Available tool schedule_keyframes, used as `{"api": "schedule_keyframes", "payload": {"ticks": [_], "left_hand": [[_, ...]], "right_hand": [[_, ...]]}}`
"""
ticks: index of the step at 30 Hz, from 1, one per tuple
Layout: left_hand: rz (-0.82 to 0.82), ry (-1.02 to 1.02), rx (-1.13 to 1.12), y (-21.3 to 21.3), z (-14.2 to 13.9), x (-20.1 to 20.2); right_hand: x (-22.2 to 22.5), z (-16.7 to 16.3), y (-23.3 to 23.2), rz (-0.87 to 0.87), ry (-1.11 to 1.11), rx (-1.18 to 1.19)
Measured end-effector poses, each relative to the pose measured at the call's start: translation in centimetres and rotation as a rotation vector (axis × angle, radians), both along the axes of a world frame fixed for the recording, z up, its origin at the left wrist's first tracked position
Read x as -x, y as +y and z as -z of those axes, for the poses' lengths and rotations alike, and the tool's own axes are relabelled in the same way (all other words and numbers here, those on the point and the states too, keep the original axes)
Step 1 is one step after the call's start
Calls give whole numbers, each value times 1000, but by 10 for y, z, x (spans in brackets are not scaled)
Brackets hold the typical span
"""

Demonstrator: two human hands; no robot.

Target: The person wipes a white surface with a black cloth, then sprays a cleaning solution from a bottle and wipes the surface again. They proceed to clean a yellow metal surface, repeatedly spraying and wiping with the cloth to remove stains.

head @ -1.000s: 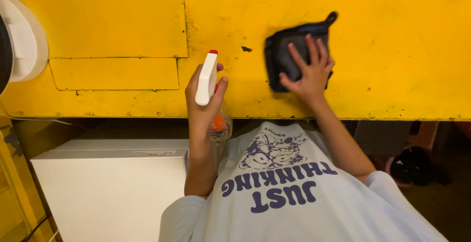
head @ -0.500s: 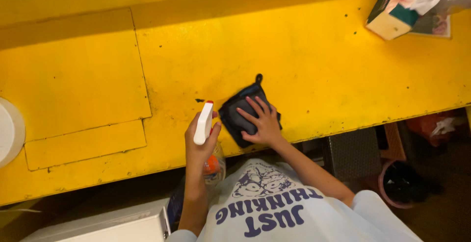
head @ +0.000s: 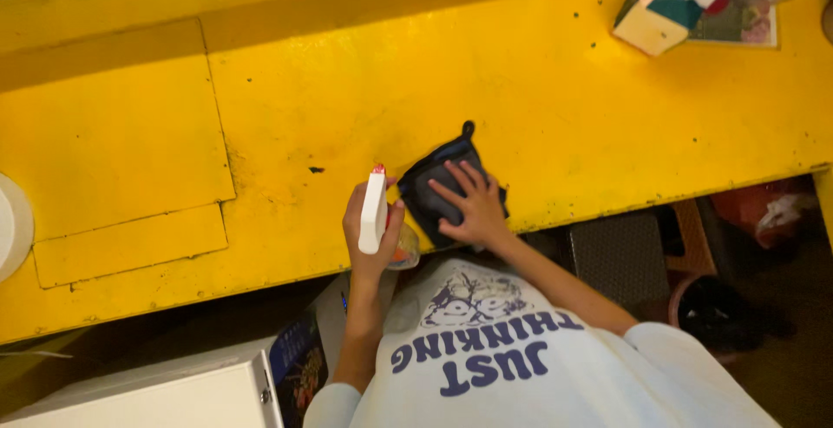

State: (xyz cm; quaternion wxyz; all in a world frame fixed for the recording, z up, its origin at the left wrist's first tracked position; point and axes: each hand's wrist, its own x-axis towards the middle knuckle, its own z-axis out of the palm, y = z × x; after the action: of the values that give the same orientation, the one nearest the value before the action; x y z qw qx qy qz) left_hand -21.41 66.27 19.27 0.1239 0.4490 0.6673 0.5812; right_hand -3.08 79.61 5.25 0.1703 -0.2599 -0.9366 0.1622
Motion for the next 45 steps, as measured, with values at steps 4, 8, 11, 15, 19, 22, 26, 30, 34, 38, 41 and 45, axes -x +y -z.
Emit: {"api": "schedule_keyframes", "payload": {"ticks": [4, 8, 11, 15, 19, 22, 26, 30, 34, 38, 41, 45], "left_hand": [[-17, 24, -36, 7, -2, -26], [-42, 47, -4, 3, -8, -44], [-63, -107, 27, 1, -8, -57], [-50, -131, 48, 7, -4, -68], [-51, -159, 49, 19, -3, -79], [-51, -98, 35, 27, -5, -96], [-24, -163, 62, 44, -3, -125], [20, -97, 40, 69, 2, -146], [61, -125, 54, 89, 5, -165], [104, -75, 16, 105, 8, -180], [123, -38, 23, 113, 10, -190], [175, -49, 46, 128, 10, -199]], "right_hand": [[-39, -11, 54, 125, 22, -36], [14, -3, 91, 408, 39, -49], [36, 9, 68, 247, 34, -26], [-35, 10, 20, -10, -10, 51], [-137, -1, 62, 130, -9, 71], [-145, -1, 135, 381, 12, 20], [-77, 15, 174, 541, 48, -78], [-91, 22, 110, 156, 46, 23], [-212, 18, 98, 233, 40, 88], [-287, 16, 176, 602, 37, -32], [-250, 20, 241, 766, -19, -107], [-170, 30, 205, 492, 43, 1]]}}
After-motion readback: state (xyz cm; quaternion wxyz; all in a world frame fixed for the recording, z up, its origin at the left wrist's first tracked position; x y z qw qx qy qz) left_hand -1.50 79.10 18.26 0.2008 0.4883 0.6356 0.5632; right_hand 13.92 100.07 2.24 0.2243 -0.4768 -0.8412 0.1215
